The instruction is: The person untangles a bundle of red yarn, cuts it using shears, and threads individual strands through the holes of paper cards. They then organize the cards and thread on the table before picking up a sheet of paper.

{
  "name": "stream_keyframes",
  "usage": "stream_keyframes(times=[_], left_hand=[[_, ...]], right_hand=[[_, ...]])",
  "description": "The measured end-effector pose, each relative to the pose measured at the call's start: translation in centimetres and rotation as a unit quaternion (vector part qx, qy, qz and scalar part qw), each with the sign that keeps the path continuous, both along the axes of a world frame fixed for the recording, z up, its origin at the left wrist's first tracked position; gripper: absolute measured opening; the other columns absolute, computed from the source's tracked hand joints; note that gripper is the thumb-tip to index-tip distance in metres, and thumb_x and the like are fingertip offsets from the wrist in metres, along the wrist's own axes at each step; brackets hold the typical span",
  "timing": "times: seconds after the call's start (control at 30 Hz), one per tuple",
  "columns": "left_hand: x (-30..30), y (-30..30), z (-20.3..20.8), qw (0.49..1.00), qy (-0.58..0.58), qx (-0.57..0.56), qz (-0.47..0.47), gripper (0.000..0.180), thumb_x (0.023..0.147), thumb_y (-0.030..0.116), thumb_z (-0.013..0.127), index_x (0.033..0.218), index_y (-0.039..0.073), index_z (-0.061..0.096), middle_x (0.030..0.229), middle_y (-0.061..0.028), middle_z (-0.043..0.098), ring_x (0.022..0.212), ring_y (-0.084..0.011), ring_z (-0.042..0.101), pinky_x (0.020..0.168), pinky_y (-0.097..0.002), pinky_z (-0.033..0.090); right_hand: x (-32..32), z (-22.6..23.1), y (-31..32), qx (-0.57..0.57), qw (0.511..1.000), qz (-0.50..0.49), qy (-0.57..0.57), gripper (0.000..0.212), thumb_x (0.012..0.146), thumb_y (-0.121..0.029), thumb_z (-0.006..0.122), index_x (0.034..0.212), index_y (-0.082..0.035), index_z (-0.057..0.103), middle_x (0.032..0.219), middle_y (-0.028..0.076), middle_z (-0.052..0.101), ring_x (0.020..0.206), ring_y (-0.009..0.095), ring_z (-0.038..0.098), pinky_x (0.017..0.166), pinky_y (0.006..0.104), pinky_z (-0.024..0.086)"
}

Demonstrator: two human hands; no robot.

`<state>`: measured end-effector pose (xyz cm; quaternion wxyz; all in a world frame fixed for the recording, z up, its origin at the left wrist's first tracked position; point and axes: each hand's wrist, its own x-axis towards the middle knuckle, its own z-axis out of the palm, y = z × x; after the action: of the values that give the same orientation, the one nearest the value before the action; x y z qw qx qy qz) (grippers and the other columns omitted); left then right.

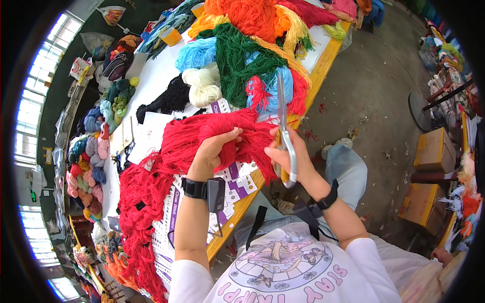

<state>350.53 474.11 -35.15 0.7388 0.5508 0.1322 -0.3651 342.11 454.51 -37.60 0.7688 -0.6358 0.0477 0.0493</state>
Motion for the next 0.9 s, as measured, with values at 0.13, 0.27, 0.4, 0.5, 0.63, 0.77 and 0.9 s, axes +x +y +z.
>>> stream_keyframes(times=[0.13, 0.27, 0.4, 0.5, 0.63, 0.77, 0.9], left_hand=[[0.2, 0.3, 1.4, 0.998, -0.042, 0.048, 0.028, 0.026, 0.085, 0.017, 0.061, 0.104, 0.000, 0.060, 0.091, -0.0051, 0.063, 0.080, -0.0137, 0.058, 0.069, -0.0264, 0.048], [0.0, -0.4, 6.7, 0.986, -0.151, 0.017, 0.065, 0.025, 0.087, 0.019, 0.058, 0.101, -0.001, 0.059, 0.085, -0.0081, 0.062, 0.070, -0.0151, 0.060, 0.066, -0.0251, 0.048], [1.8, 4.3, 15.2, 0.935, -0.331, -0.114, 0.059, 0.030, 0.091, 0.020, 0.049, 0.114, 0.000, 0.046, 0.079, -0.0026, 0.055, 0.076, -0.0144, 0.058, 0.078, -0.0358, 0.048], [1.9, 8.3, 20.9, 0.916, -0.320, -0.218, 0.106, 0.031, 0.092, 0.016, 0.046, 0.119, 0.001, 0.044, 0.085, 0.0000, 0.055, 0.080, -0.0117, 0.057, 0.093, -0.0397, 0.040], [1.6, 11.6, 25.2, 0.884, -0.376, -0.206, 0.184, 0.032, 0.089, 0.012, 0.051, 0.115, -0.005, 0.045, 0.081, -0.0017, 0.056, 0.077, -0.0137, 0.057, 0.095, -0.0427, 0.040], [1.2, 13.4, 27.1, 0.869, -0.392, -0.202, 0.227, 0.037, 0.087, 0.009, 0.053, 0.117, -0.009, 0.041, 0.080, -0.0041, 0.054, 0.078, -0.0157, 0.056, 0.101, -0.0453, 0.034], [2.2, 13.4, 25.5, 0.884, -0.350, -0.203, 0.236, 0.038, 0.087, 0.009, 0.053, 0.118, -0.009, 0.039, 0.083, -0.0059, 0.054, 0.079, -0.0169, 0.056, 0.101, -0.0457, 0.033]], right_hand=[[3.3, 0.7, 3.2, -0.123, 0.983, -0.019, -0.132, 0.044, 0.070, -0.011, 0.068, 0.108, -0.005, 0.046, 0.088, 0.014, 0.064, 0.081, 0.026, 0.064, 0.068, 0.0350, 0.049], [6.3, -1.5, 3.9, -0.208, 0.966, -0.068, -0.138, 0.038, 0.069, -0.014, 0.072, 0.101, -0.005, 0.054, 0.084, 0.014, 0.064, 0.076, 0.025, 0.063, 0.067, 0.0346, 0.049], [7.1, -0.2, -0.7, -0.318, 0.924, -0.159, -0.141, 0.042, 0.067, -0.032, 0.075, 0.098, -0.009, 0.057, 0.077, 0.014, 0.064, 0.072, 0.031, 0.063, 0.062, 0.0400, 0.048], [10.9, 2.8, -3.8, -0.456, 0.847, -0.187, -0.199, 0.048, 0.067, -0.036, 0.074, 0.103, -0.011, 0.055, 0.080, 0.018, 0.064, 0.075, 0.038, 0.060, 0.063, 0.0457, 0.046], [18.9, 7.5, -5.7, -0.522, 0.818, -0.143, -0.195, 0.044, 0.069, -0.037, 0.071, 0.100, -0.010, 0.054, 0.081, 0.020, 0.063, 0.079, 0.038, 0.060, 0.067, 0.0468, 0.046], [28.9, 7.2, -5.1, -0.559, 0.797, -0.115, -0.200, 0.045, 0.070, -0.037, 0.069, 0.099, -0.007, 0.054, 0.087, 0.019, 0.064, 0.086, 0.036, 0.061, 0.074, 0.0450, 0.047], [36.4, 2.9, -6.3, -0.571, 0.800, 0.012, -0.183, 0.057, 0.067, -0.036, 0.072, 0.110, -0.005, 0.051, 0.101, 0.022, 0.060, 0.096, 0.035, 0.058, 0.082, 0.0423, 0.045]])
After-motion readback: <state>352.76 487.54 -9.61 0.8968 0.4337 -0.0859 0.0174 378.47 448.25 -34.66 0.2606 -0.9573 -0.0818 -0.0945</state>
